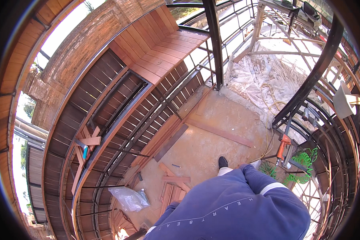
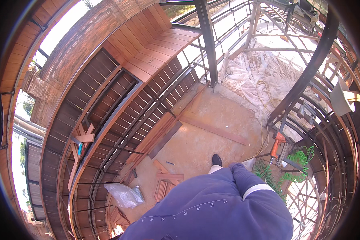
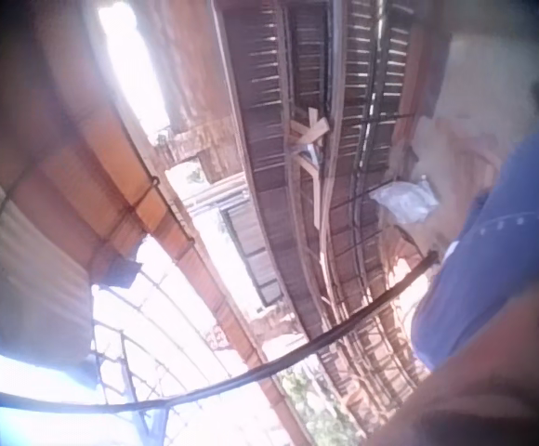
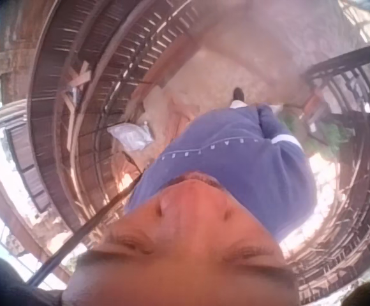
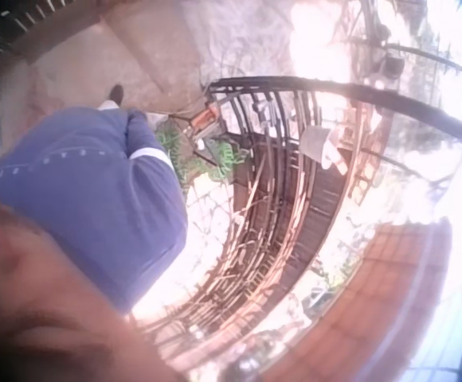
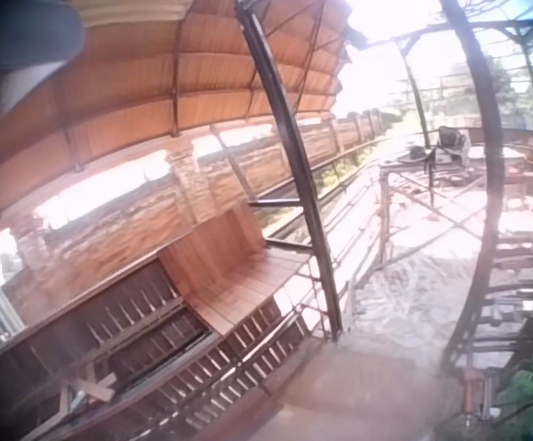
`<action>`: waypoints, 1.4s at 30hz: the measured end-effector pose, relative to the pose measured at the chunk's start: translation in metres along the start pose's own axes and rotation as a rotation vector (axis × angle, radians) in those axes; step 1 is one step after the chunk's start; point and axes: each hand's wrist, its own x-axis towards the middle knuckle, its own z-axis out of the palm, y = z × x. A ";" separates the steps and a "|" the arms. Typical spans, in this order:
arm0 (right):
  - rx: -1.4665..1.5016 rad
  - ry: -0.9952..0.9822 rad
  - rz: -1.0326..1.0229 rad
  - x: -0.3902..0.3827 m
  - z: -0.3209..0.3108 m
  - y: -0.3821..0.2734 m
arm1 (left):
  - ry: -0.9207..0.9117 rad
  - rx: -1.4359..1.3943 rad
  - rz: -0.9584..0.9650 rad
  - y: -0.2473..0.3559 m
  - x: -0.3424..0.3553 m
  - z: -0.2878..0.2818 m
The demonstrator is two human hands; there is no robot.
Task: The person places wood panels onto a metal frame, aligns them using a square tool, and then presses and fastens the panels into position by hand.
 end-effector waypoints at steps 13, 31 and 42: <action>0.135 0.084 0.058 0.038 -0.181 -0.047 | 0.153 -0.153 0.365 0.287 0.059 -0.072; 0.261 0.079 0.259 0.162 -0.199 -0.109 | 0.386 -0.112 0.818 0.432 0.110 -0.319; 0.724 0.666 0.308 0.120 -0.376 -0.211 | 0.235 -0.346 1.303 0.668 0.058 -0.438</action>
